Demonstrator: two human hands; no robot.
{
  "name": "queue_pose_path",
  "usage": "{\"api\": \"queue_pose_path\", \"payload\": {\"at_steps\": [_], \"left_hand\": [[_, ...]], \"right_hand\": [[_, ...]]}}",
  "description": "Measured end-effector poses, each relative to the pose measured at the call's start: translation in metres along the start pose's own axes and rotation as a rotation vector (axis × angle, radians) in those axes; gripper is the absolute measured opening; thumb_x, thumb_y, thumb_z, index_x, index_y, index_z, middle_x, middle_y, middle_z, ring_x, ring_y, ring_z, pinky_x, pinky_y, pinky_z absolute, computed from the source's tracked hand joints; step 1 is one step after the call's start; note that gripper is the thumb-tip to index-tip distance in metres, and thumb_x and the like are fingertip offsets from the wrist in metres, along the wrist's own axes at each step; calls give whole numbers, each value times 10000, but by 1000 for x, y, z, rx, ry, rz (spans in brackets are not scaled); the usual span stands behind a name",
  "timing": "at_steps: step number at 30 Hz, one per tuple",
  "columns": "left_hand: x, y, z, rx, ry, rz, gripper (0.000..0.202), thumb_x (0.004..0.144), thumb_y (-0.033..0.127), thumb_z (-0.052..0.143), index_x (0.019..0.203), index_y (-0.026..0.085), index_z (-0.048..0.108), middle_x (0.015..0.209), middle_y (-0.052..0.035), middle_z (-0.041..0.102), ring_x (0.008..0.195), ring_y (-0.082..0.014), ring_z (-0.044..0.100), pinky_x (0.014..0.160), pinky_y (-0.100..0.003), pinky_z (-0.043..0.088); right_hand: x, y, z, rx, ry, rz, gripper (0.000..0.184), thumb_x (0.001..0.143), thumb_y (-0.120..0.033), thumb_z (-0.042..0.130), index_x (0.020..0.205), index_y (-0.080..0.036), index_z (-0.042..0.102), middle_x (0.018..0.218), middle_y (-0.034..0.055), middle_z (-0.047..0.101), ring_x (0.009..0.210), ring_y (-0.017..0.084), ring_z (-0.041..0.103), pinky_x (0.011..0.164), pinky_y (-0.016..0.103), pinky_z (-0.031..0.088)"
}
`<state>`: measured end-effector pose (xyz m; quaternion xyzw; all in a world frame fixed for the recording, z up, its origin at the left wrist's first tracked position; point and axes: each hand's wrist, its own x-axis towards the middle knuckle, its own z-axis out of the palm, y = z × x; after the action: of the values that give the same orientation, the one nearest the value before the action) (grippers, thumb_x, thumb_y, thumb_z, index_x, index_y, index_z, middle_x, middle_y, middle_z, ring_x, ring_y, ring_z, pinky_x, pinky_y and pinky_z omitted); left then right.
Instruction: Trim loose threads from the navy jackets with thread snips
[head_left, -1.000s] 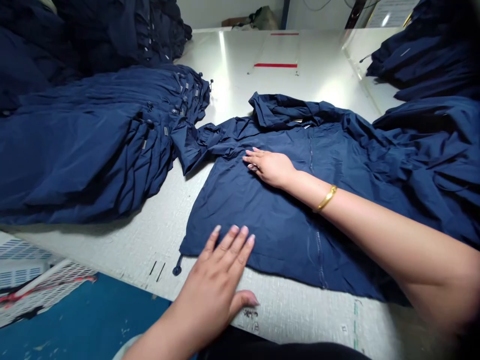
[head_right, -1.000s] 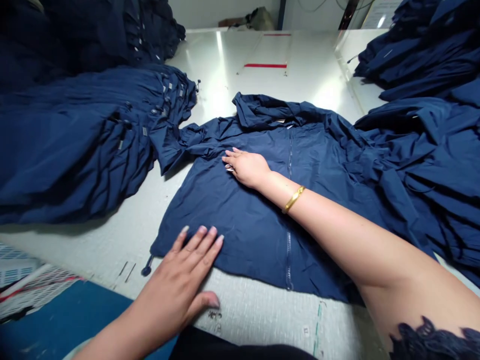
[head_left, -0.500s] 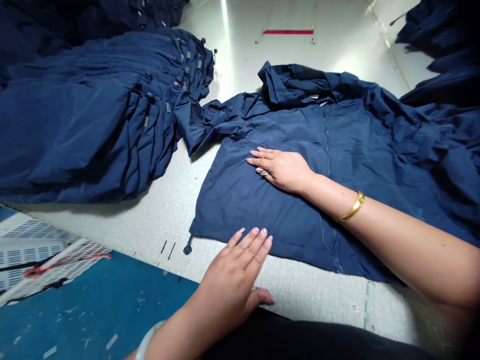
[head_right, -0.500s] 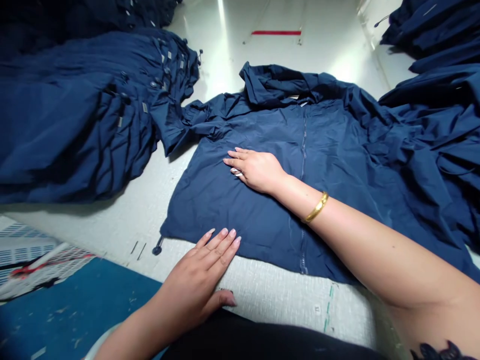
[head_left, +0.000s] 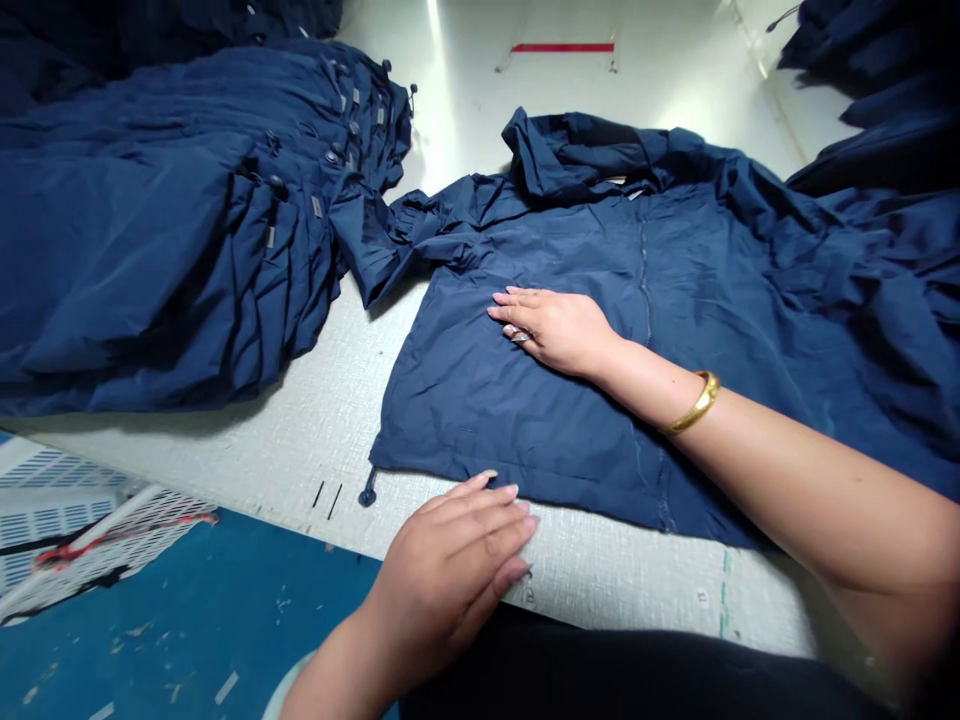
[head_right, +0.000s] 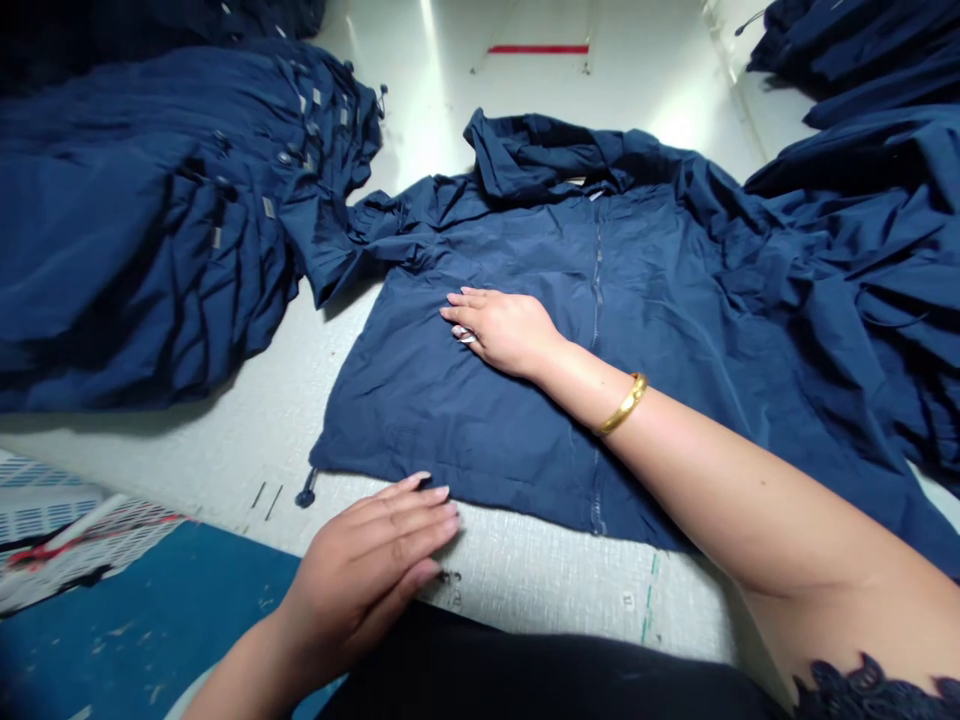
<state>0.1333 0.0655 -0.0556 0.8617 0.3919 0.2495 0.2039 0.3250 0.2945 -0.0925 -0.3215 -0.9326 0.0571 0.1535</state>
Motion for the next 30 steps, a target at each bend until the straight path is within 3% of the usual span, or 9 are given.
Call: {"api": "queue_pose_path", "payload": {"at_steps": [6,10,15,21,30], "left_hand": [[24,-15,1,473,-138,-205,735,889,429,615,1506,146,332,1556,-153,367,1455,-333,288,1147,-575,337],[21,-28,5,621,-169,-237,893,834,543,638,1539,157,250,1592,-164,277,1459,-352,268,1122,-566,366],[10,-27,11,682,-180,-164,853,864,578,570,1536,154,260,1581,-141,314,1446,-314,317,1108,-505,378],[11,-27,13,703,-124,-128,759,892,551,538,1505,146,347,1532,-149,409,1395,-321,402,1072,-483,384],[4,-33,12,703,-136,-50,696,905,500,529,1499,174,372,1492,-187,453,1350,-345,462,1009,-514,447]], "right_hand": [[-3,-3,0,2,24,0,393,971,-284,465,1333,-205,598,1420,55,554,1350,193,474,1095,347,422],[-11,-5,-1,31,8,-18,414,942,-254,500,1341,-190,592,1432,71,538,1356,204,466,1105,350,415],[-21,-5,-8,135,19,-20,473,884,-160,526,1350,-222,584,1468,46,499,1367,185,451,1111,348,409],[-23,-6,-14,184,-84,-157,525,798,-129,586,1286,-317,638,1477,0,490,1368,185,450,1061,349,457],[-18,-9,-11,33,-46,102,499,835,-154,577,1322,-253,618,1461,50,507,1337,217,491,1055,361,478]]}}
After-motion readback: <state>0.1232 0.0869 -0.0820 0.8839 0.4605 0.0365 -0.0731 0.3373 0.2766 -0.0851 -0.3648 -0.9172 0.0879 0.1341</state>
